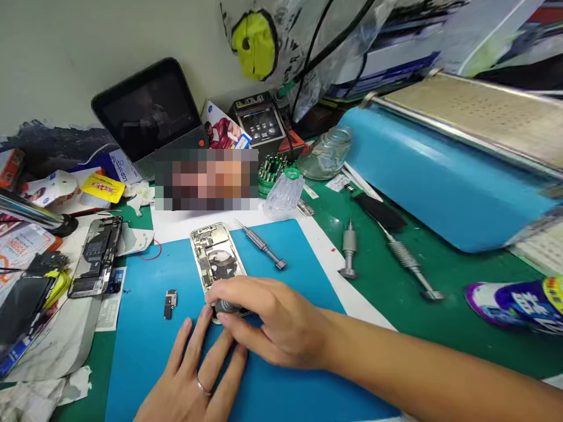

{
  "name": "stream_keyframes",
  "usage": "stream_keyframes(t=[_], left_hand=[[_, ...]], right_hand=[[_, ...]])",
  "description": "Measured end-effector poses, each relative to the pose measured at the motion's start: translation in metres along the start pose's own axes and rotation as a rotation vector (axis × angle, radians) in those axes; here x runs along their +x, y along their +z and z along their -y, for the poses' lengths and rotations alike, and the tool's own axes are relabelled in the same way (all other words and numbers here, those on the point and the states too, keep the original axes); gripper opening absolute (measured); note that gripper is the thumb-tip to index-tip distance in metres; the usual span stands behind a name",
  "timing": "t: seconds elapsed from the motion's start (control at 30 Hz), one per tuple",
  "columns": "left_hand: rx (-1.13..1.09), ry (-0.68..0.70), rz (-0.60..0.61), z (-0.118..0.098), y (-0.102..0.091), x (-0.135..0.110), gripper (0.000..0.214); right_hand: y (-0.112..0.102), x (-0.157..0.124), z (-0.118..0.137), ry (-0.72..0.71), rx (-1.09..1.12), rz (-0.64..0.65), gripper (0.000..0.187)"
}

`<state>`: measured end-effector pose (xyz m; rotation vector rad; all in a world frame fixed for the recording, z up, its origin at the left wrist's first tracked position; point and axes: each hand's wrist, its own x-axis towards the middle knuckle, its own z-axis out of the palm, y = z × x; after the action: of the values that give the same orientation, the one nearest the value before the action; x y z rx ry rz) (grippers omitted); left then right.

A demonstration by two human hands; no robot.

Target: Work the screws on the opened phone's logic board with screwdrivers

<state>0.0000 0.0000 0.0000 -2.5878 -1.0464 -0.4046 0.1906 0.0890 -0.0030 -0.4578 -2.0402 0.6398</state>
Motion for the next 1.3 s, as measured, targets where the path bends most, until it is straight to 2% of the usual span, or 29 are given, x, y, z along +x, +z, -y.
stream_keyframes(t=[0.27, 0.67, 0.93, 1.13, 1.3], left_hand=[[-0.007, 0.009, -0.004, 0.0027, 0.0009, -0.0022, 0.041], [0.035, 0.047, 0.084, 0.0067, -0.0025, -0.0011, 0.046], [0.042, 0.042, 0.095, 0.0071, -0.0044, 0.0023, 0.043], [0.003, 0.028, 0.100, 0.0065, -0.0044, 0.0041, 0.043], [0.001, 0.018, 0.097, 0.0058, -0.0048, 0.0039, 0.046]], right_hand=[[-0.0027, 0.0061, 0.0010, -0.033, -0.015, 0.028, 0.063], [-0.0034, 0.0050, 0.0020, -0.025, 0.023, 0.034, 0.069], [-0.0062, 0.0058, 0.0049, -0.005, -0.043, 0.055, 0.049], [-0.0070, 0.0037, 0.0031, -0.045, -0.065, 0.026, 0.058], [-0.0054, 0.0030, 0.0029, -0.055, -0.093, 0.012, 0.057]])
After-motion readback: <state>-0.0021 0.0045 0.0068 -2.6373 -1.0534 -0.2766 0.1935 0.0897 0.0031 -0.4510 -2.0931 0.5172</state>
